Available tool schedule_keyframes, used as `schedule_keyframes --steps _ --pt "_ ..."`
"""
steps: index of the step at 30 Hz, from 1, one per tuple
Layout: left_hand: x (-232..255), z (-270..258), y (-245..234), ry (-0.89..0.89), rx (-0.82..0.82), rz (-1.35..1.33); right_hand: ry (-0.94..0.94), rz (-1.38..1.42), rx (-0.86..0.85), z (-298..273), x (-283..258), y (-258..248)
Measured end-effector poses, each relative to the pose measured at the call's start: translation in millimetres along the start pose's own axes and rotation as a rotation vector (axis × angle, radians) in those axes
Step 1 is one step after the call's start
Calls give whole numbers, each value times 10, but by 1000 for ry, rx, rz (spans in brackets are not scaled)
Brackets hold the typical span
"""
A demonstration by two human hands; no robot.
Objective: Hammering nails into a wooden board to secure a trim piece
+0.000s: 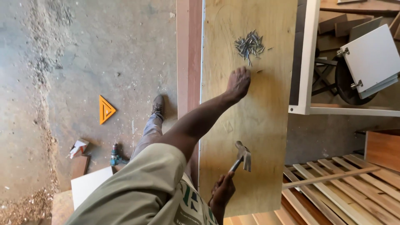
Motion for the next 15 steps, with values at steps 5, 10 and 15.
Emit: schedule_keyframes --steps 5,10,15 --pt "251 -1319 6 134 -203 -762 -61 35 -60 200 -94 -56" --pt "307 -2666 -96 308 -478 -861 -120 45 -112 484 -308 39" --pt "-2 -2938 -290 107 -510 -827 -123 58 -264 504 -312 271"
Point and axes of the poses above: each hand's wrist, its own z-axis towards the middle knuckle, its own y-axis out of the palm, x = y × z, the point moved 5 cm from there along z, towards the middle knuckle, and after that the axes turned 11 degrees about -x, right-handed, at the moved point
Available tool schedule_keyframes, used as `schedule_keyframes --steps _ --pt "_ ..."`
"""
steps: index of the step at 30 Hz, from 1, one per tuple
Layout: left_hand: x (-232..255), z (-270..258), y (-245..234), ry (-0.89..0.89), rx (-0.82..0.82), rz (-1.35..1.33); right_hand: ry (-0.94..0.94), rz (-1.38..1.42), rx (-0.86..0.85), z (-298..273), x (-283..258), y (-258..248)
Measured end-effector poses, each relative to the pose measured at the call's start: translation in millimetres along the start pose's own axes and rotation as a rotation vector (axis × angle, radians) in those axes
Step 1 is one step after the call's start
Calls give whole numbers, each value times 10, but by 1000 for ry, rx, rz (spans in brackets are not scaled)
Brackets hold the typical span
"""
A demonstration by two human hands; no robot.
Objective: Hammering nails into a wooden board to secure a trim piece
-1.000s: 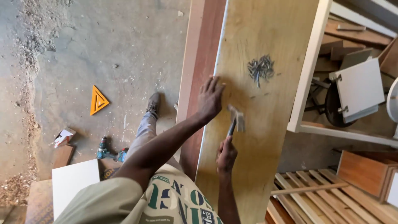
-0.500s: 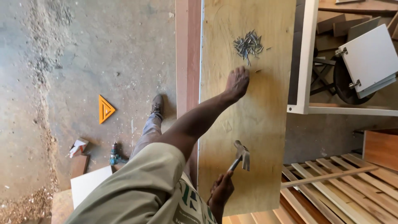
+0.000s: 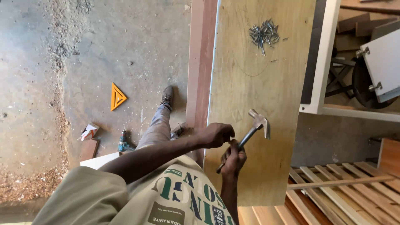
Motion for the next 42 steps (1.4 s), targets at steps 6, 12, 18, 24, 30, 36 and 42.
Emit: schedule_keyframes --steps 6,12,18,24,30,36,42 --pt "-48 -481 -289 13 157 -643 -11 133 -118 21 196 335" --pt "-299 -450 -336 47 312 -912 -14 138 -251 264 249 469" --pt "-402 -212 -586 219 338 -884 -19 26 -273 494 97 662" --pt "-969 453 -1678 313 851 -314 -71 -209 -144 689 141 825" --pt "-1178 807 -1998 190 906 -403 -301 -908 -29 1102 251 898" --pt "-979 494 -1642 260 971 -384 -527 -1116 129 1518 347 1026" --pt "-991 734 -2285 355 850 -152 -490 -1046 90 1356 200 1135"
Point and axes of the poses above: each hand's wrist, its own z-axis towards the middle knuckle, its own y-axis out of the palm, x = y × z, the point moved 5 cm from there along z, towards the middle knuckle, and after that the axes turned 11 degrees about -x, right-handed, at the moved point
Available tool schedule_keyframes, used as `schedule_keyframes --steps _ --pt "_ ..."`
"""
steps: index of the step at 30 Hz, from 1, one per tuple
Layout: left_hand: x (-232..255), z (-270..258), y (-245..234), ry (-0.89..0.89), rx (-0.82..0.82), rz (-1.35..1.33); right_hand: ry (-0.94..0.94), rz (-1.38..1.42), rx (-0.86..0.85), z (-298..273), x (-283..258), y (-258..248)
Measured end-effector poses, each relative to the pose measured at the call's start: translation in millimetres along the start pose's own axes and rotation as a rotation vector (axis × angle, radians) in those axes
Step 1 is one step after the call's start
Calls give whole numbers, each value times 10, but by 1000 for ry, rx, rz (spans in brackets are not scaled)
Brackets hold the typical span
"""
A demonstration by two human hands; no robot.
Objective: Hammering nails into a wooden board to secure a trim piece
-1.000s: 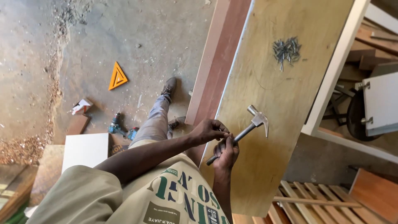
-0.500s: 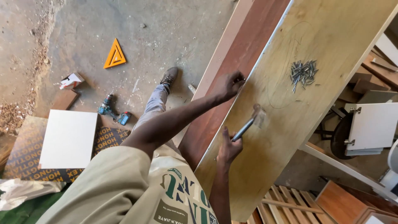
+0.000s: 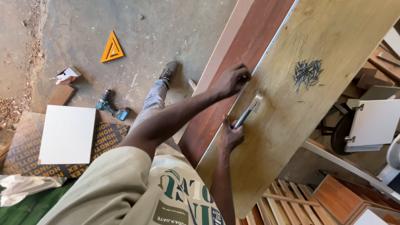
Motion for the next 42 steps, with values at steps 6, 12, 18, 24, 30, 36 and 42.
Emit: schedule_keyframes --steps 6,12,18,24,30,36,42 --pt "-92 435 -28 94 -264 155 14 16 14 -10 -3 -11" --pt "-212 502 68 48 -383 87 1 48 15 -49 -40 -12" --pt "-312 522 142 41 -375 93 -10 4 10 -37 28 22" --pt "-46 425 55 263 -393 121 272 545 -303 -59 -237 -210" --pt "16 300 23 331 -292 176 372 736 -418 119 -730 -501" --pt "40 220 6 381 -189 184 214 694 -311 230 -747 -563" --pt "6 198 9 344 -211 158 274 587 -406 247 -893 -601"
Point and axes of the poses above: each hand's wrist, its own z-axis towards the middle knuckle, its own y-axis out of the palm, x = y × z, the point moved 5 cm from there along z, towards the middle knuckle, and after that the axes turned 11 degrees about -x, right-handed, at the moved point
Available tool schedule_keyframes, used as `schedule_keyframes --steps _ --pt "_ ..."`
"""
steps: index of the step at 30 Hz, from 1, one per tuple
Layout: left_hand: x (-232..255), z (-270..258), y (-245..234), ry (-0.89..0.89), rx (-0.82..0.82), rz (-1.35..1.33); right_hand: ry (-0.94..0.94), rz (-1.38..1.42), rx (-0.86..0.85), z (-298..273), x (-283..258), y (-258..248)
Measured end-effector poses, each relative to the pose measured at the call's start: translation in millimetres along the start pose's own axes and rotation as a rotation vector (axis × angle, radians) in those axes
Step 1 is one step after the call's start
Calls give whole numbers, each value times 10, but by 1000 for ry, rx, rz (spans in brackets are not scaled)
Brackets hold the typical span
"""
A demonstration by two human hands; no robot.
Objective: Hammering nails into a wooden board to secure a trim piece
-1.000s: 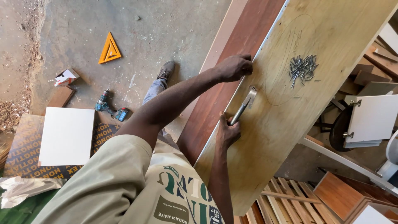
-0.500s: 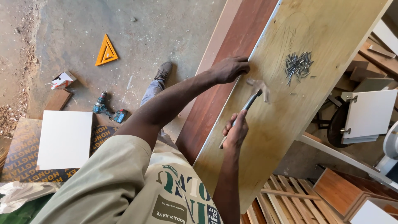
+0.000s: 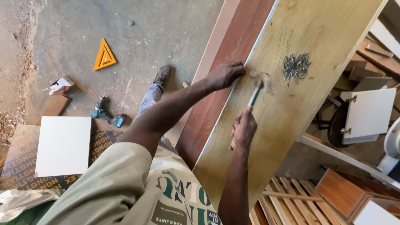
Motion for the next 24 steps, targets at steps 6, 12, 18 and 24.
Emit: schedule_keyframes --steps 6,12,18,24 --pt "30 32 -67 17 45 14 -170 0 67 153 203 -95" --pt "-16 -145 31 -151 176 -181 28 -36 14 30 -3 -48" --pt "115 -434 287 -258 393 -132 -202 51 51 87 -20 -13" --pt "178 -371 197 -344 421 -230 18 -93 -39 71 -194 86"
Point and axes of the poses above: each hand's wrist, its own z-axis towards the middle knuckle, its own y-axis out of the palm, x = y × z, the point moved 5 cm from there along z, towards the middle knuckle, and after that the axes turned 11 degrees about -x, right-handed, at the moved point
